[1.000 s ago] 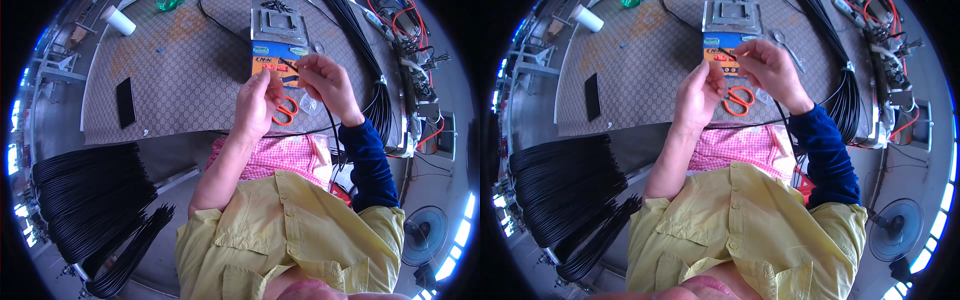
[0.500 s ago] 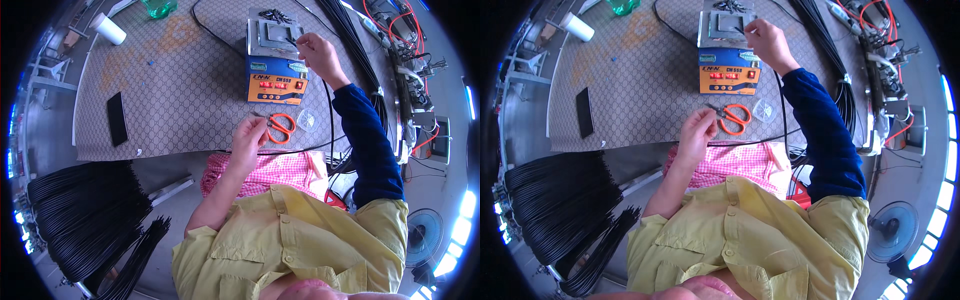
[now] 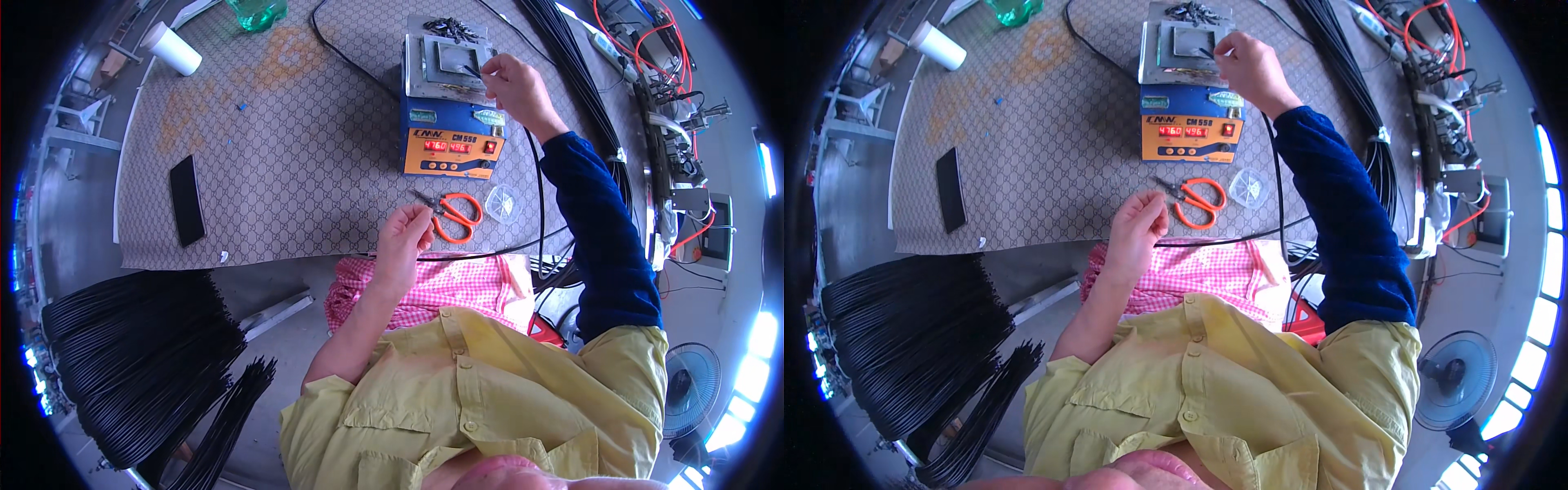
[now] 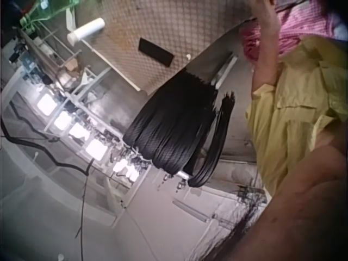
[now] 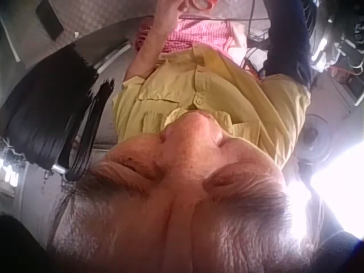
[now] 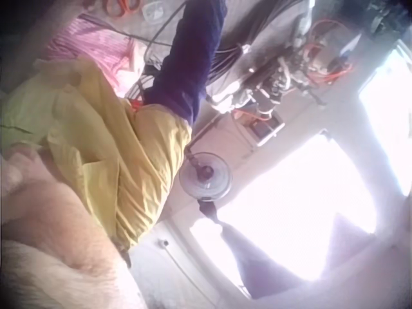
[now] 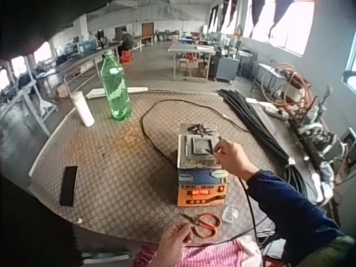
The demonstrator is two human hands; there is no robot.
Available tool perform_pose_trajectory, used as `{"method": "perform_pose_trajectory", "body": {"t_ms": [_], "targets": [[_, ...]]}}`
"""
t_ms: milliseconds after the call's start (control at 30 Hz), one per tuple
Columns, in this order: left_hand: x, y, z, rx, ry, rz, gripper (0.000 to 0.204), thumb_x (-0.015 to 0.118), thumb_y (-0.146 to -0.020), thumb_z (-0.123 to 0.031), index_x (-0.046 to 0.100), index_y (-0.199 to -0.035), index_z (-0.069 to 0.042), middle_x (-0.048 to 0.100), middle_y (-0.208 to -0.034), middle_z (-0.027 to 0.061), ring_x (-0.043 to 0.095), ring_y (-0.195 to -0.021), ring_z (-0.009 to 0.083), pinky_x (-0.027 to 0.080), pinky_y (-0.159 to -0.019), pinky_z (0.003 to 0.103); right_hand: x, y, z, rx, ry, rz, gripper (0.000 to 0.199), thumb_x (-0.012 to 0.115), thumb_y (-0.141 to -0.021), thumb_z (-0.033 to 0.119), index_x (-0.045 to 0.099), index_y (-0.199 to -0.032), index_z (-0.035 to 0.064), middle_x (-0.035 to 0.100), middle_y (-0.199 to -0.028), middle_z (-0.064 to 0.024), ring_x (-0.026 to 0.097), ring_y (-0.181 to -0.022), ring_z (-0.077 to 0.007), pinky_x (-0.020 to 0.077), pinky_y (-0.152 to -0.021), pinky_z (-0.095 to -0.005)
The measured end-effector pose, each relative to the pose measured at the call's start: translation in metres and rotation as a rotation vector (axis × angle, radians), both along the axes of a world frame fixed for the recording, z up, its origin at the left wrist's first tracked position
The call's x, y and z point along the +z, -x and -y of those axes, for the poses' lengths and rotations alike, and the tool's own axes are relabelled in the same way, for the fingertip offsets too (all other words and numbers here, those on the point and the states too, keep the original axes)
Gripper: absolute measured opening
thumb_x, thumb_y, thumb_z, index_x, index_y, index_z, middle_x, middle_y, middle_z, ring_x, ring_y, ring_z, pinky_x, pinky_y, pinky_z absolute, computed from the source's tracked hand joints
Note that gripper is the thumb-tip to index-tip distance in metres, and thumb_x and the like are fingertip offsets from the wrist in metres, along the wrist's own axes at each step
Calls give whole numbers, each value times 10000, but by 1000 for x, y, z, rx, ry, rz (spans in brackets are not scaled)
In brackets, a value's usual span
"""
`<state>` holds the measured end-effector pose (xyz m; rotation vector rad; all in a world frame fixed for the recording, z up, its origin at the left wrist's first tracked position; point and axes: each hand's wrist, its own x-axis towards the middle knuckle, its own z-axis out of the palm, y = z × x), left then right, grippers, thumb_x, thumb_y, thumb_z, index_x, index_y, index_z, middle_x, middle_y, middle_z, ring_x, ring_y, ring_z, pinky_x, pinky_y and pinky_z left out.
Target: Processing electrical wires using a bench-top wire stripping or crimping machine.
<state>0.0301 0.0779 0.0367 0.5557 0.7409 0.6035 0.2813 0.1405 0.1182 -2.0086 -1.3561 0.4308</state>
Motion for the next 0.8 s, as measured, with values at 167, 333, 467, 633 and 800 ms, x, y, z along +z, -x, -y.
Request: {"method": "perform_pose_trajectory", "body": {"t_ms": [167, 333, 467, 633, 800], "targets": [[-6, 3, 0, -19, 5, 30, 104, 511, -854, -109, 515, -909, -21, 502, -716, 6, 450, -608, 65, 378, -569, 178, -1, -2, -2, 2, 9, -1, 133, 531, -803, 106, 551, -893, 11, 575, -625, -43, 526, -504, -81, 431, -455, -211], [-5, 4, -1, -17, 31, 31, 104, 507, -856, -106, 512, -913, -19, 503, -719, 10, 450, -613, 65, 379, -573, 176, -4, -4, -3, -3, -34, -14, 143, 552, -758, 115, 582, -851, 12, 590, -606, -81, 585, -519, -142, 471, -493, -252], [-5, 4, -1, -12, 34, 31, 105, 506, -856, -106, 510, -913, -18, 504, -716, 13, 450, -607, 66, 378, -569, 178, -2, -2, -4, -14, -28, -49, 142, 557, -757, 115, 584, -855, 16, 588, -605, -72, 573, -508, -132, 462, -482, -248], [-5, 4, 0, -15, 26, 20, 100, 506, -856, -105, 508, -905, -18, 504, -708, 13, 449, -595, 67, 375, -558, 179, -2, -2, -2, -19, -41, -110, 139, 563, -756, 116, 587, -858, 24, 584, -600, -58, 560, -506, -114, 451, -468, -239], [-5, 4, 0, -13, 25, 28, 98, 507, -856, -109, 506, -898, -20, 504, -706, 14, 450, -593, 66, 375, -554, 176, 6, 0, 2, 8, -28, -222, 161, 551, -780, 109, 570, -899, 2, 581, -626, -50, 521, -503, -82, 417, -447, -208]]}}
